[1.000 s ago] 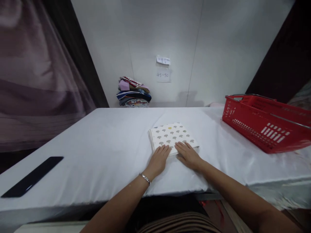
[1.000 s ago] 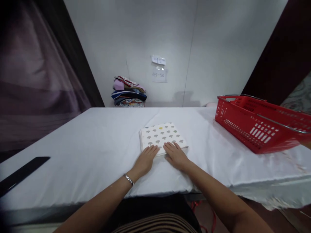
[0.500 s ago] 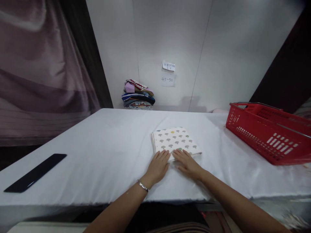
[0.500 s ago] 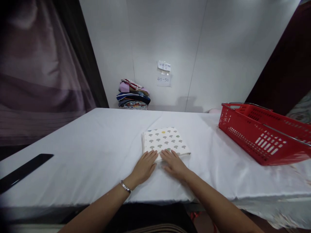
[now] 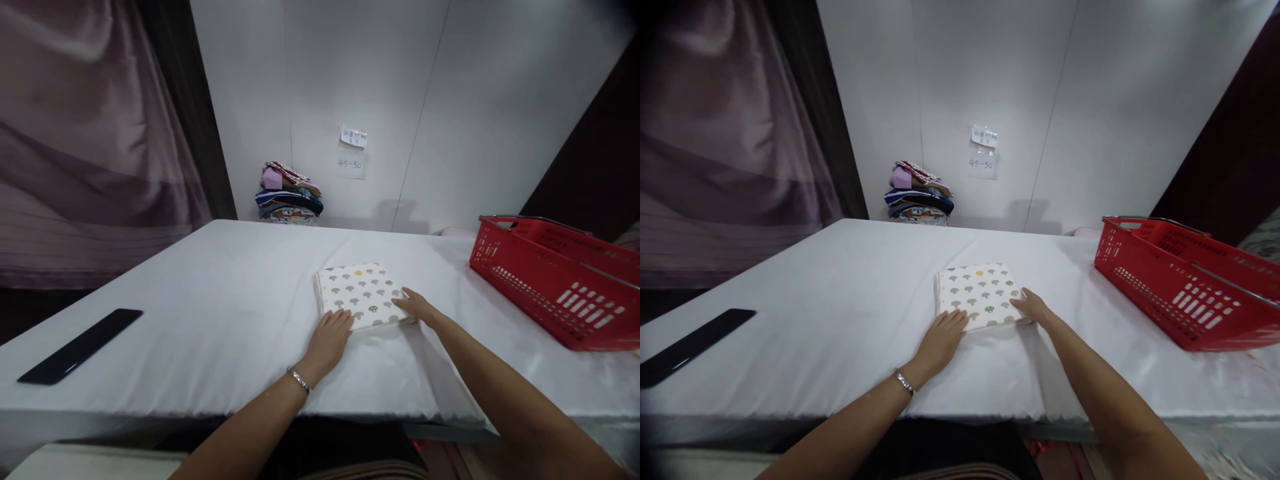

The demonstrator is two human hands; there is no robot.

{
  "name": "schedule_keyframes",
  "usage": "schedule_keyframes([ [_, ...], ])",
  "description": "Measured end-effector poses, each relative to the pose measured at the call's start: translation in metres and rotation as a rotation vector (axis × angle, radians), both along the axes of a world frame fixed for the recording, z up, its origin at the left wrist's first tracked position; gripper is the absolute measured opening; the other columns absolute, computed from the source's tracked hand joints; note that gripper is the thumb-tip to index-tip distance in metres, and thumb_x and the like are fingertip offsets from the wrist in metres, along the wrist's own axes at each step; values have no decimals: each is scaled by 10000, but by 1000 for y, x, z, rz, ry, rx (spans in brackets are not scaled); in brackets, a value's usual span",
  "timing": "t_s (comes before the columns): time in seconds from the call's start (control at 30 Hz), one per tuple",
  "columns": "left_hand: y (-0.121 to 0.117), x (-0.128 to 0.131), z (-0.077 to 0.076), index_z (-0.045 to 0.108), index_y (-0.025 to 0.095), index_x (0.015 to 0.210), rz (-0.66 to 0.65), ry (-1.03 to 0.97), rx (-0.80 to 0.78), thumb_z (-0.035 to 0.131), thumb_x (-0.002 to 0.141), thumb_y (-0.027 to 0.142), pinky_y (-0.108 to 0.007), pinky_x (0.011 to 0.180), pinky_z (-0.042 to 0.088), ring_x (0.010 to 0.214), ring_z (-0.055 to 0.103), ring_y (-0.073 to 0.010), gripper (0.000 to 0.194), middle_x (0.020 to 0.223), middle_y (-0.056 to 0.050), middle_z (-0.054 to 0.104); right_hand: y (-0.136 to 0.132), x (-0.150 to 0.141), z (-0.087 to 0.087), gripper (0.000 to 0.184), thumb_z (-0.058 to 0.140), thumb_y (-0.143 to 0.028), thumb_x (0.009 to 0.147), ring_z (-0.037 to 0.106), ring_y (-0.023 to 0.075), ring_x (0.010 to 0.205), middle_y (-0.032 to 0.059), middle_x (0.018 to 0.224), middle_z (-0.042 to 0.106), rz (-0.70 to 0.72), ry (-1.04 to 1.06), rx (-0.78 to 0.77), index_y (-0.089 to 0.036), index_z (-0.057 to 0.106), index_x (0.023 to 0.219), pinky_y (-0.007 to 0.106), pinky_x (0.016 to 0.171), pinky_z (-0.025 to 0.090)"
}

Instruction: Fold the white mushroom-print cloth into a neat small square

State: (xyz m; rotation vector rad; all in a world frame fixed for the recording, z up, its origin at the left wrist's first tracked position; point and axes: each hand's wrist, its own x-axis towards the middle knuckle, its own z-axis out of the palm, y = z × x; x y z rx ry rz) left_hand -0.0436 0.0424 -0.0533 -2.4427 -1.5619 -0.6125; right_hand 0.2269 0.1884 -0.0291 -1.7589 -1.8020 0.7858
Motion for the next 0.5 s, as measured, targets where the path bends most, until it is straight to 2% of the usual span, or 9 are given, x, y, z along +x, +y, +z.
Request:
schedule_keyframes([
  [0.1,1,3,1,433,195,1288,-23,28,-14,323,939,204,-417,1077,269,1280,381,-183,366,1369,-58,458,4,7,5,758,728,-453,608,594,269,1027,163,1213,575,8,187,-62,-141,519,1266,365,843,475],
  [0.17,3,11,3,413,207,1299,-62,46,-26,311,937,188,-427,1090,238,1292,361,-176,377,1375,-56,449,11,15,10,780,760,-420,573,628,257,935,154,1129,617,-33,259,-37,-131,530,1260,352,807,488],
  [0.27,7,26,6,398,208,1306,-129,59,-48,320,925,177,-437,1102,207,1297,349,-174,390,1375,-65,446,24,24,10,738,768,-378,561,645,256,846,132,1000,658,-150,229,40,-114,567,1220,355,766,494],
  [0.33,10,33,6,395,201,1308,-148,48,-54,338,913,167,-431,1102,208,1297,348,-177,400,1375,-71,444,30,25,4,668,749,-369,576,640,270,866,129,984,665,-197,166,62,-108,600,1172,366,774,492],
  [0.5,13,34,-2,404,206,1303,-133,-2,-42,305,935,199,-423,1099,220,1299,347,-166,381,1376,-61,447,23,28,-9,482,617,-440,694,590,265,1011,121,1082,652,-164,140,147,-137,648,1067,378,902,435],
])
